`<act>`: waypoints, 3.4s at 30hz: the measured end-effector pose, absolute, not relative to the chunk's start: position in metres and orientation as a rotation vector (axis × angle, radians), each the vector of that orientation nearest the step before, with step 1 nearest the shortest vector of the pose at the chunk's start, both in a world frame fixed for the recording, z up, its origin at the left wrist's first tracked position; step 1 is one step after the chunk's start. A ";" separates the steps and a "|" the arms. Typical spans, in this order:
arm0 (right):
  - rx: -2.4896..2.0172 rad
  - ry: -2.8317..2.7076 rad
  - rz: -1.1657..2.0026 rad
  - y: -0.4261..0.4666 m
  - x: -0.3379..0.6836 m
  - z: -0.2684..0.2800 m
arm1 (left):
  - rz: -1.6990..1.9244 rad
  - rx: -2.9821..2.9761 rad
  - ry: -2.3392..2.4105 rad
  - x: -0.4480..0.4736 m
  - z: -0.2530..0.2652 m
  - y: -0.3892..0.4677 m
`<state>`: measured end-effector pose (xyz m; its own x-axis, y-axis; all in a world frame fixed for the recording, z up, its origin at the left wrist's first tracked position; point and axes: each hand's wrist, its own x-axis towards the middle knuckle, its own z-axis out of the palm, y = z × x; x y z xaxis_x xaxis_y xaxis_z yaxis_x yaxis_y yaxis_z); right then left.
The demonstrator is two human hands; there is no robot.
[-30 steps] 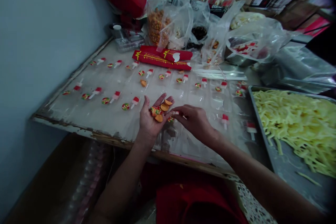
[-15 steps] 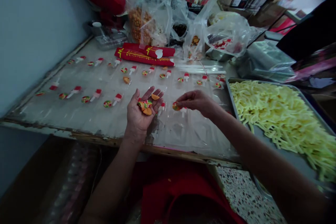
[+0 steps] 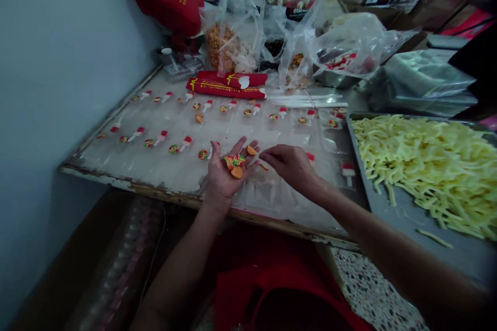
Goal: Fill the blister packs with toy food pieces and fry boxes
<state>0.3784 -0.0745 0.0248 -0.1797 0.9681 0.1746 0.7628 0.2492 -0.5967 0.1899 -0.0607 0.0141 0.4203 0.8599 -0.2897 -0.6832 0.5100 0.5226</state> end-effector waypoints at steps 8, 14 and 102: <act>-1.388 -1.730 0.716 -0.106 0.342 0.024 | 0.910 0.368 0.582 0.208 0.018 -0.084; -1.568 -1.408 0.818 -0.102 0.432 0.035 | 1.076 0.296 0.558 0.193 0.021 -0.068; -1.571 -1.305 0.861 -0.108 0.482 0.019 | 0.626 0.191 0.518 0.319 0.006 -0.061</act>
